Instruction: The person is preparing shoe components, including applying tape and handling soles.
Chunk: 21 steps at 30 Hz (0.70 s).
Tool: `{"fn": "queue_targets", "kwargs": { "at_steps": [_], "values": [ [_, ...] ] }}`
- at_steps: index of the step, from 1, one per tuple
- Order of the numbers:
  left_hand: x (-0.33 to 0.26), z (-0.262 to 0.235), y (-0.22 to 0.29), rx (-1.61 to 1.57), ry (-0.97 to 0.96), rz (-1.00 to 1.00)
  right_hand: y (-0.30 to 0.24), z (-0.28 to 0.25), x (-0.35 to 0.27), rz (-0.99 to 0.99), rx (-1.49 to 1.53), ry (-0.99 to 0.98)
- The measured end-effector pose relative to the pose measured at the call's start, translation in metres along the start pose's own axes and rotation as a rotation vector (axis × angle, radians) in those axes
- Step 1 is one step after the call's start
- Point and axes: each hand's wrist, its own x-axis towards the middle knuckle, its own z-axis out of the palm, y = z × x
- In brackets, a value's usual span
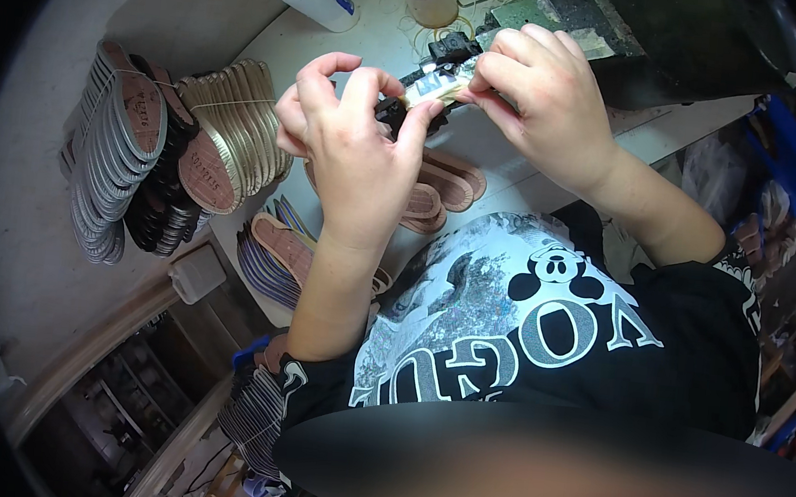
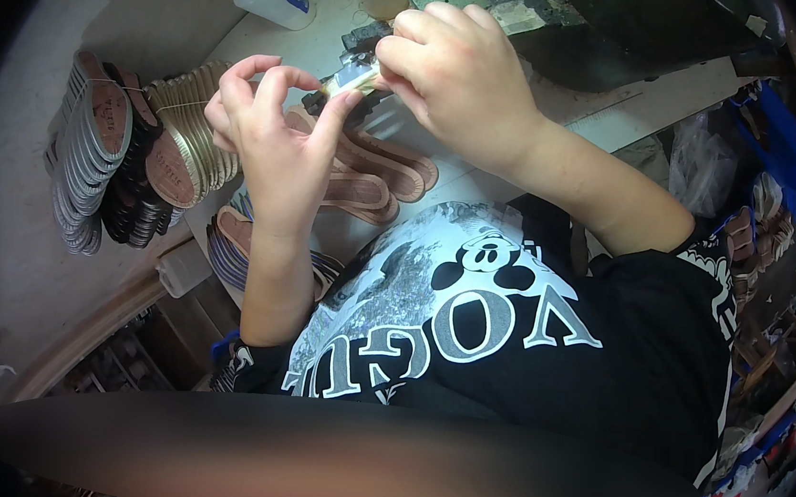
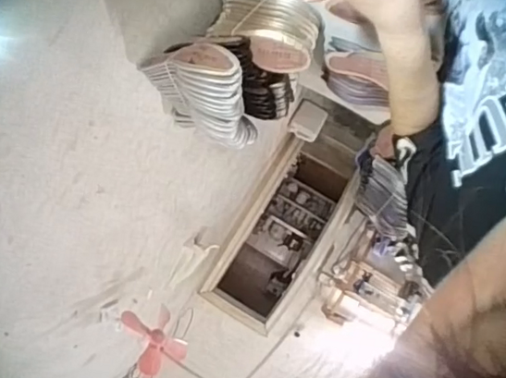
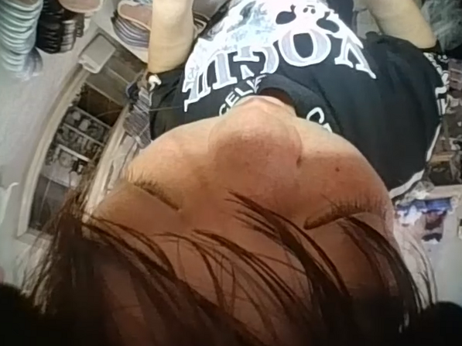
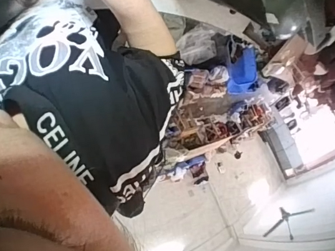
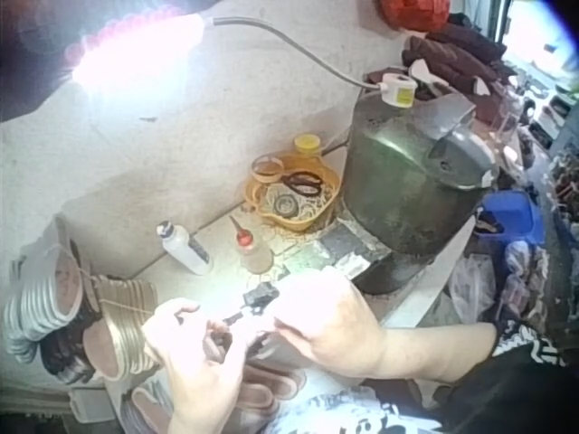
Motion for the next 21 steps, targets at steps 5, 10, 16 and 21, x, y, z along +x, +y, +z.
{"fn": "queue_targets", "kwargs": {
  "at_steps": [5, 10, 16, 21],
  "values": [
    [-0.0007, -0.0018, -0.0038, -0.017, 0.019, -0.011, 0.002, -0.0025, 0.0001, 0.005, 0.005, -0.02],
    [-0.0008, -0.0023, 0.0017, -0.004, 0.005, 0.007, -0.0023, 0.0036, 0.0037, -0.012, 0.034, -0.012],
    [-0.0034, -0.0034, -0.0055, -0.038, -0.002, -0.023, -0.0027, -0.0015, 0.0022, 0.035, 0.011, -0.038],
    [-0.0045, -0.0001, -0.0066, -0.101, -0.009, -0.033, -0.0054, 0.0021, 0.0039, 0.045, 0.023, -0.036]
  ]
}}
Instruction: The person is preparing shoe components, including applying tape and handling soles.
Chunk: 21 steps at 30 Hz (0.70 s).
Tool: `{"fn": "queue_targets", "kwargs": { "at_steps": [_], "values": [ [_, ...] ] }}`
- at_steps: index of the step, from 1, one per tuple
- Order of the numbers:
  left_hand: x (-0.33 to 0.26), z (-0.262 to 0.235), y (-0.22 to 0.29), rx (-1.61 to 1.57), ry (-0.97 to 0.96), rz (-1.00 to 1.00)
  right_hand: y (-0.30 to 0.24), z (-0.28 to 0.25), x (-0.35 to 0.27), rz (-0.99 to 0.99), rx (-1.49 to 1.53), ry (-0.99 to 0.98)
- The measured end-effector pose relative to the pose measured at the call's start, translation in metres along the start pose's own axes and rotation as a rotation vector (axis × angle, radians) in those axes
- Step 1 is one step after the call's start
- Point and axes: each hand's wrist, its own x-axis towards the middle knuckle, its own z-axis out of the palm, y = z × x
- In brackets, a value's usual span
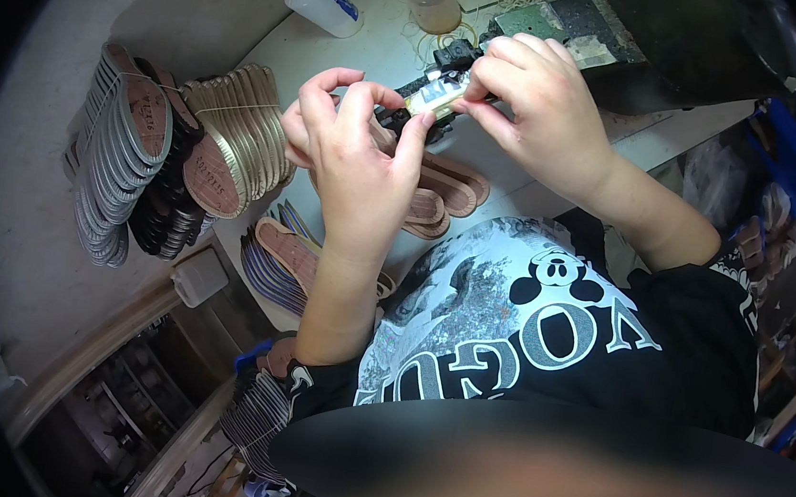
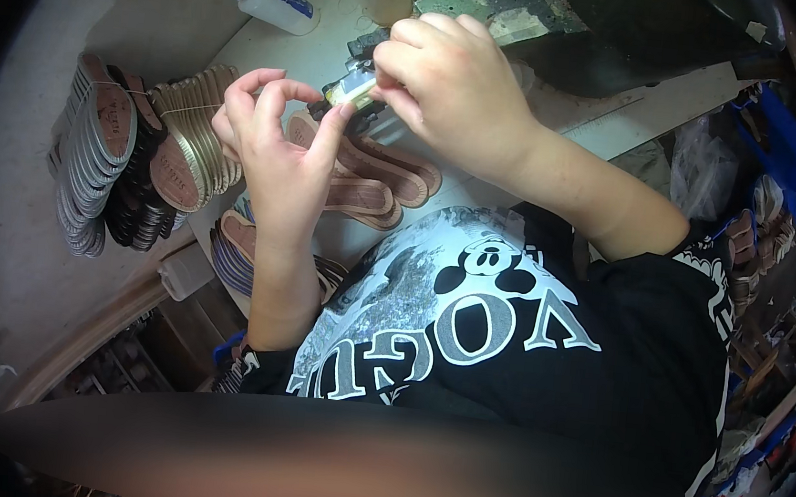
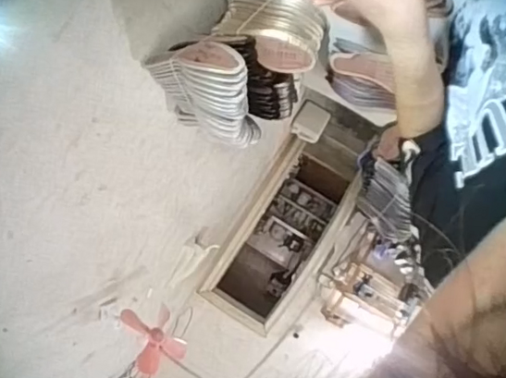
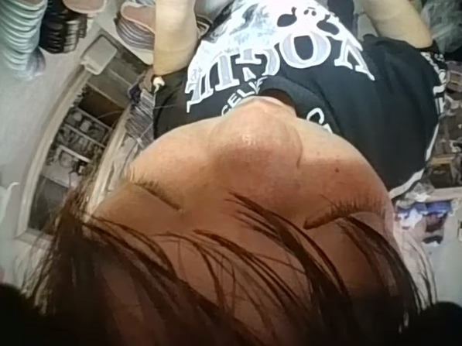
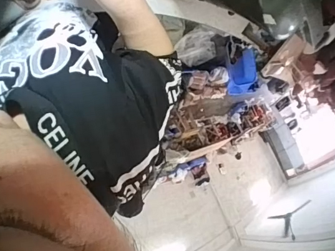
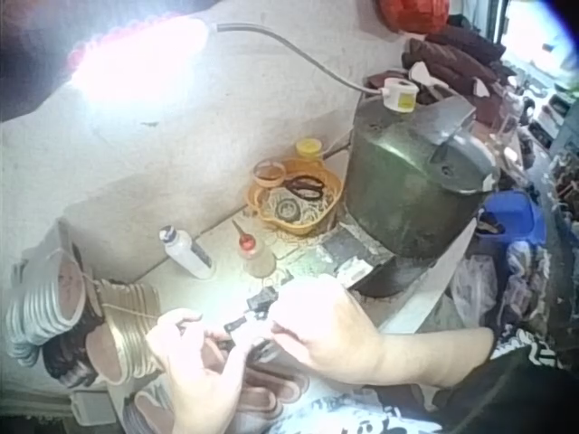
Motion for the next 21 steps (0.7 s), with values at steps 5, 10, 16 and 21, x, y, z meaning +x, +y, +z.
{"fn": "queue_targets", "kwargs": {
  "at_steps": [5, 10, 16, 21],
  "values": [
    [-0.001, 0.002, 0.001, -0.002, 0.0, 0.001, -0.005, 0.002, 0.001, 0.012, 0.03, 0.001],
    [-0.004, 0.001, -0.003, -0.013, 0.0, -0.024, 0.002, -0.003, -0.004, 0.026, -0.003, -0.005],
    [-0.007, 0.007, 0.0, -0.056, 0.076, 0.028, -0.006, -0.009, -0.011, 0.034, 0.017, 0.006],
    [-0.009, 0.017, 0.003, -0.052, 0.109, 0.064, -0.024, -0.01, -0.038, 0.002, 0.022, -0.026]
  ]
}}
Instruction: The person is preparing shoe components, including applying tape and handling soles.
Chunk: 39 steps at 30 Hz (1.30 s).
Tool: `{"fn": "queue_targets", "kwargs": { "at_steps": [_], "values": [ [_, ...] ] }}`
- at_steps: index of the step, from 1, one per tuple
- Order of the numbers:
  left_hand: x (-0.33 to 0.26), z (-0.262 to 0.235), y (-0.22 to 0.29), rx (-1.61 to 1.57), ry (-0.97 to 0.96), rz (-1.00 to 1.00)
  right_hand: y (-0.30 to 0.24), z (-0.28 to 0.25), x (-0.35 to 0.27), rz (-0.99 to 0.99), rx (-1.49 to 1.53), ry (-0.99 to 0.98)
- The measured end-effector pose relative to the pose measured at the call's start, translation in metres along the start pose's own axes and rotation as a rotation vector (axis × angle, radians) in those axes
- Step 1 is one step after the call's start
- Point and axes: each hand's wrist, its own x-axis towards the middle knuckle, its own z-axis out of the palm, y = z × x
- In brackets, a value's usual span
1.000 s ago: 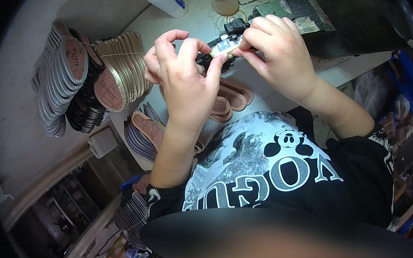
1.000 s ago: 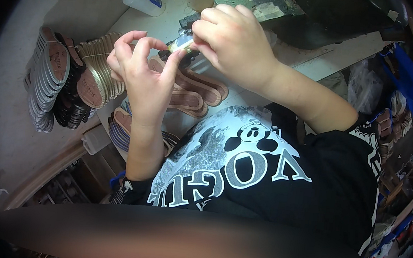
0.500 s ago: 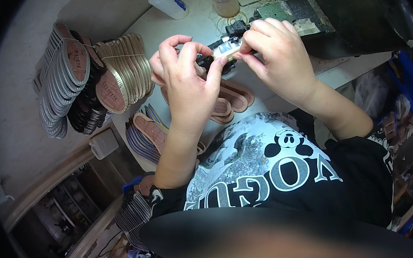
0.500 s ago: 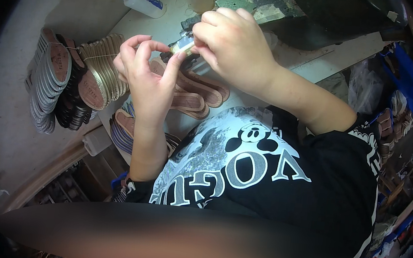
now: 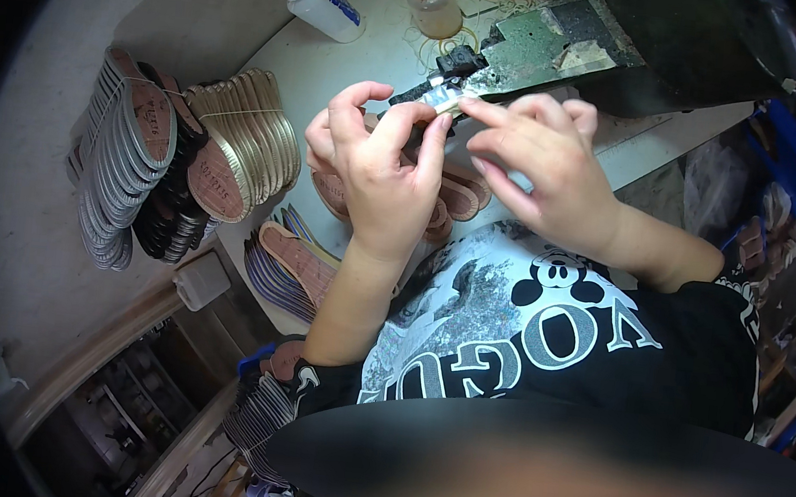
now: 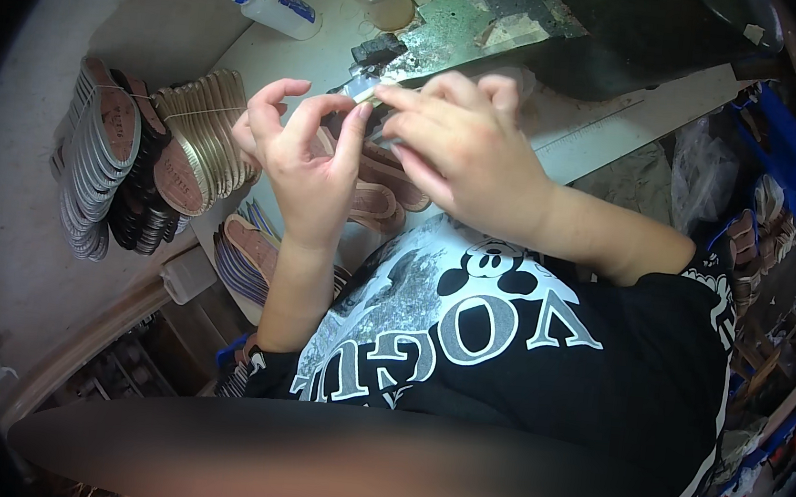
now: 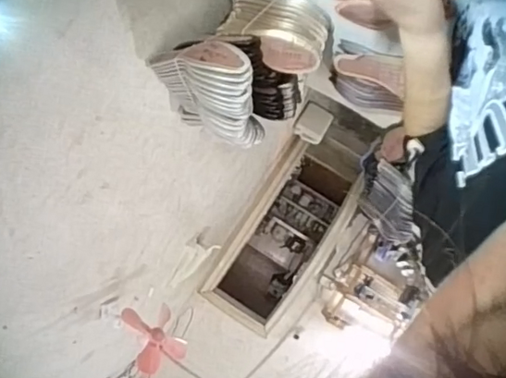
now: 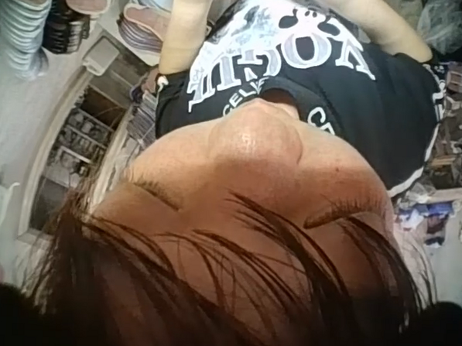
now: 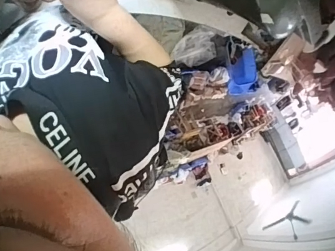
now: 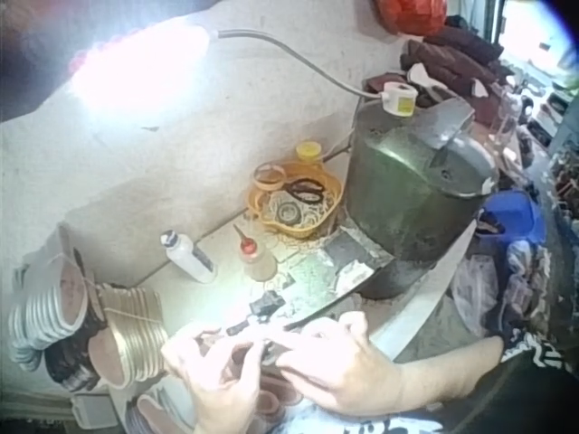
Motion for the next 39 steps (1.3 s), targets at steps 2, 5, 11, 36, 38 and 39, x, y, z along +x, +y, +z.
{"fn": "queue_targets", "kwargs": {
  "at_steps": [2, 5, 11, 36, 38, 39],
  "values": [
    [-0.001, 0.002, 0.001, -0.009, -0.005, -0.025, -0.002, 0.005, -0.01, 0.061, 0.021, -0.086],
    [0.001, 0.005, 0.004, 0.02, -0.009, -0.049, -0.003, 0.009, -0.015, 0.041, -0.048, -0.134],
    [-0.002, 0.004, 0.004, 0.04, -0.003, -0.06, -0.002, 0.008, -0.016, 0.008, -0.138, -0.151],
    [-0.031, -0.009, 0.006, 0.291, -0.144, 0.027, 0.008, -0.002, -0.005, -0.058, -0.231, -0.162],
    [-0.029, -0.01, 0.012, 0.285, -0.148, 0.017, 0.005, -0.002, -0.006, -0.052, -0.219, -0.176],
    [-0.029, -0.01, 0.014, 0.278, -0.152, 0.008, 0.002, -0.001, -0.006, -0.044, -0.178, -0.172]
  ]
}}
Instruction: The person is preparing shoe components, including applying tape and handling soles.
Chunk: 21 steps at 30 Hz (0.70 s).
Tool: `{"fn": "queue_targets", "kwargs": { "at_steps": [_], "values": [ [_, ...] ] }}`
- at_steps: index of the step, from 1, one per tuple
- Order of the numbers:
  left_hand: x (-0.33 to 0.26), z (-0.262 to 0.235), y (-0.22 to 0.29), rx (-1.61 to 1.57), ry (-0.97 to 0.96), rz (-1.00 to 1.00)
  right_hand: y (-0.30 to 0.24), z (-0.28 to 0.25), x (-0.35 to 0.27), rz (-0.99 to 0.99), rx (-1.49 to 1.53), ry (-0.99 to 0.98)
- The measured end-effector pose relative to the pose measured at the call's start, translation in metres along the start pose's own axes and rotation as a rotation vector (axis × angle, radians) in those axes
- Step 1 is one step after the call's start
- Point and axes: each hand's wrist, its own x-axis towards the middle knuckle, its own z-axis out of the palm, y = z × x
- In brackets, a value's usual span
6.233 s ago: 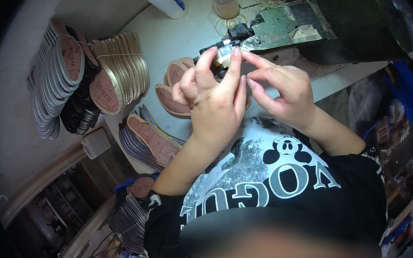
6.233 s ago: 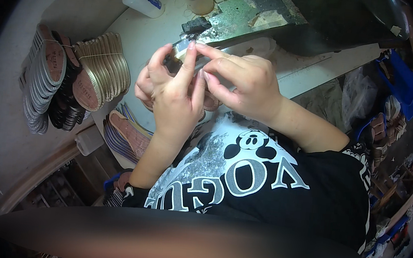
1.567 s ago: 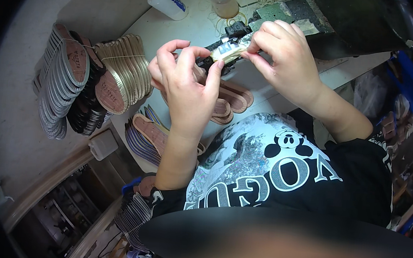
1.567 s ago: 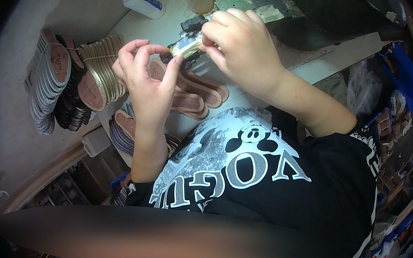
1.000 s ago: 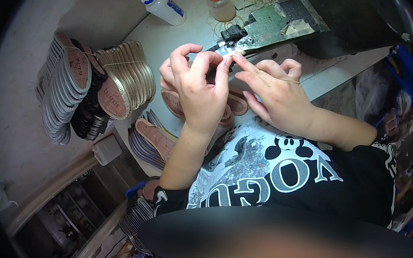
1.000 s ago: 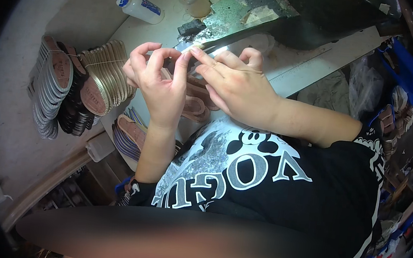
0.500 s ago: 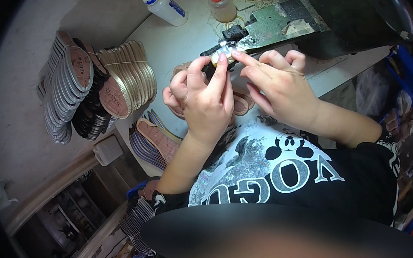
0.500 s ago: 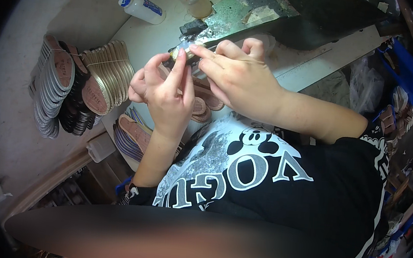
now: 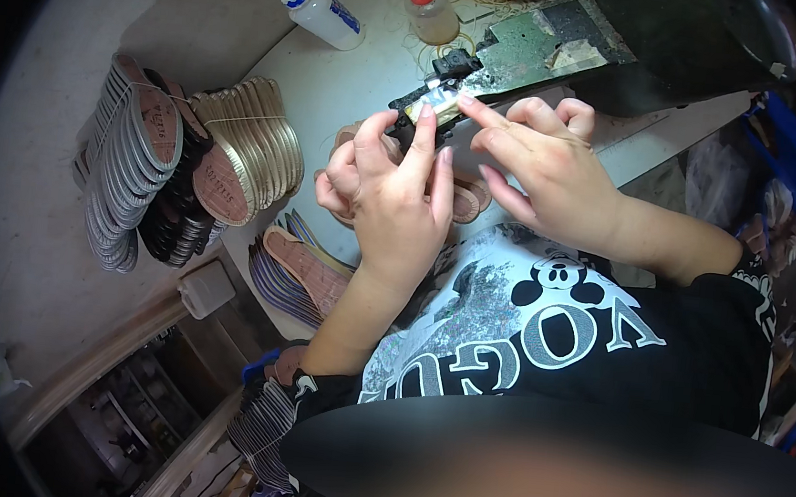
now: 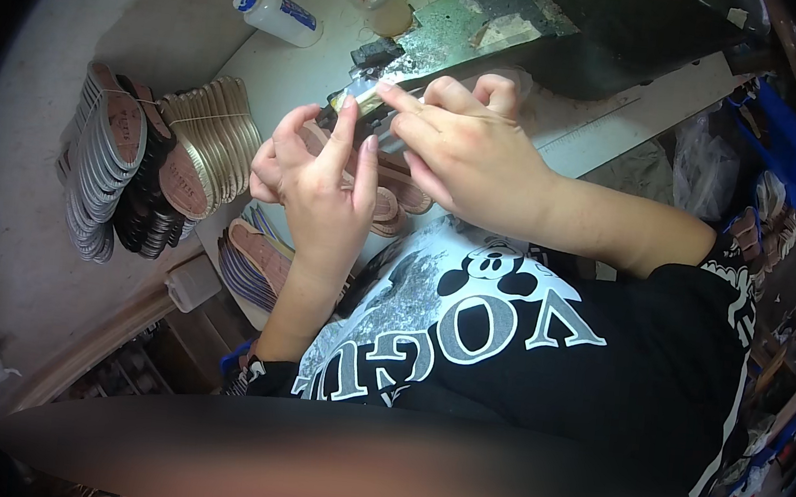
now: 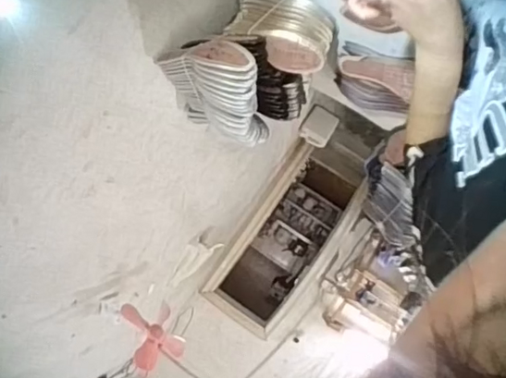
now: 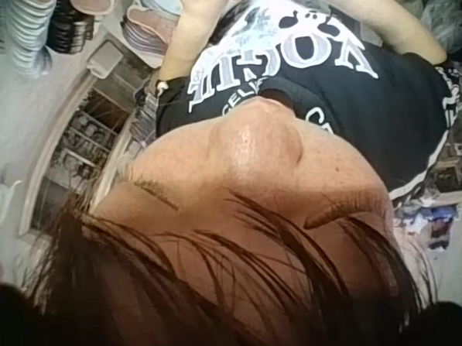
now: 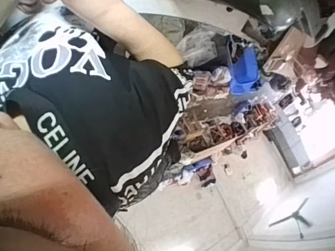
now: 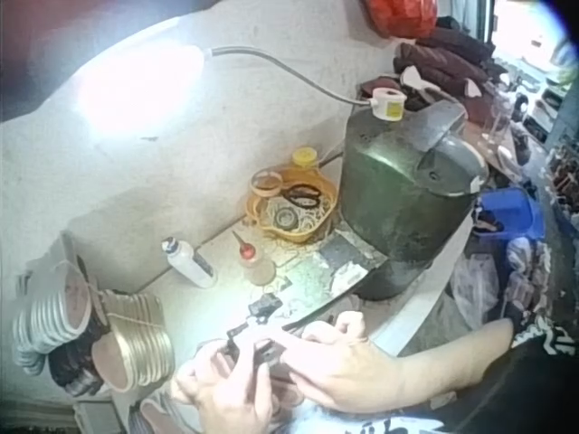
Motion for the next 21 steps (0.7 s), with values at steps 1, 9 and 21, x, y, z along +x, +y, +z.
{"fn": "queue_targets", "kwargs": {
  "at_steps": [1, 9, 21],
  "values": [
    [0.0, 0.002, -0.001, 0.004, 0.003, -0.003, -0.003, 0.0, 0.001, 0.001, 0.042, 0.006],
    [0.011, -0.005, -0.002, 0.085, -0.049, -0.025, 0.002, 0.004, 0.0, -0.007, 0.029, -0.006],
    [0.006, 0.0, -0.003, 0.096, -0.039, 0.028, 0.002, 0.006, -0.007, 0.059, 0.035, -0.006]
  ]
}}
